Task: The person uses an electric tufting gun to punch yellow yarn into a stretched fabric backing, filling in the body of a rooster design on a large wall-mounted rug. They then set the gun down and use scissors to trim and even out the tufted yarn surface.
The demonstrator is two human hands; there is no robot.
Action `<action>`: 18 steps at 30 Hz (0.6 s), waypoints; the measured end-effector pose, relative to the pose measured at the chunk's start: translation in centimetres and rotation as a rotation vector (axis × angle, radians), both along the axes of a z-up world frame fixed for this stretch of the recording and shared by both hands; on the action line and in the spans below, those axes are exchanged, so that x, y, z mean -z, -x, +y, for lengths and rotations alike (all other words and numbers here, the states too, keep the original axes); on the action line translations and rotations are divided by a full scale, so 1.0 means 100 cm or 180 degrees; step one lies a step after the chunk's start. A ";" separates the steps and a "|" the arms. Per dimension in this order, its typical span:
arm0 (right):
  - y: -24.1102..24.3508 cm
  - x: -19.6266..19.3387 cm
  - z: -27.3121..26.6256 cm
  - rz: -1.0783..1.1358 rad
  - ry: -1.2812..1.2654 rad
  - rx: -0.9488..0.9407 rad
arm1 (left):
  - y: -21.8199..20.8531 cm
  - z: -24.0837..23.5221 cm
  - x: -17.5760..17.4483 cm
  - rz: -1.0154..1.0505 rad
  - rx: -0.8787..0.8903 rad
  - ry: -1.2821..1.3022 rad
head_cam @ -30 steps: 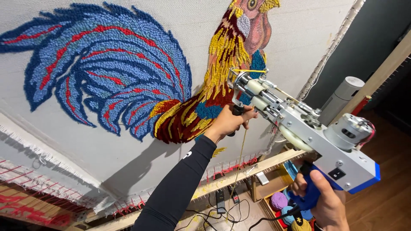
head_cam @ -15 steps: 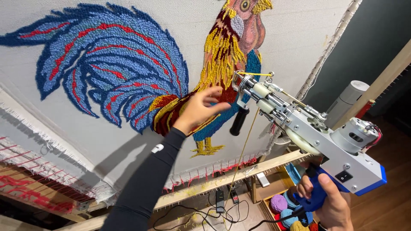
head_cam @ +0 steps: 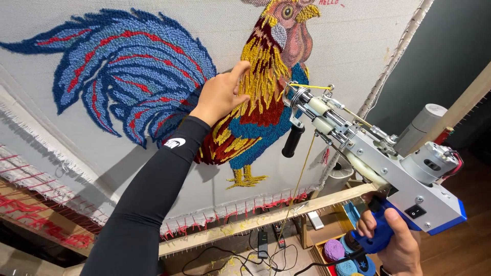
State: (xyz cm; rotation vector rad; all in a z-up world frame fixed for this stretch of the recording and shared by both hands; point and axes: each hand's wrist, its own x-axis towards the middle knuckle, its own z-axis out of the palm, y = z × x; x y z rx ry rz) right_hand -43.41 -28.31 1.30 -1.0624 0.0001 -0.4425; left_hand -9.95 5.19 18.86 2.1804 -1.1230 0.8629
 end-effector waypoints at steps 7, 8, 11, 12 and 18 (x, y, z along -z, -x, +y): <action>0.000 0.002 -0.006 0.0014 0.0084 0.0006 | -0.017 -0.007 0.008 -0.0111 -0.0295 0.0478; 0.001 0.004 -0.009 -0.0011 0.0052 -0.0044 | -0.020 -0.006 0.011 -0.0118 -0.0130 0.0681; 0.001 0.009 -0.015 -0.0038 0.0021 -0.0106 | -0.015 -0.003 0.017 -0.0241 0.0112 0.0866; 0.001 0.010 -0.017 -0.0040 0.0026 -0.0109 | -0.011 -0.002 0.018 -0.0354 0.0196 0.0852; 0.004 0.005 -0.017 0.0073 0.0053 -0.0077 | -0.007 -0.010 0.041 -0.1198 -0.0278 0.0402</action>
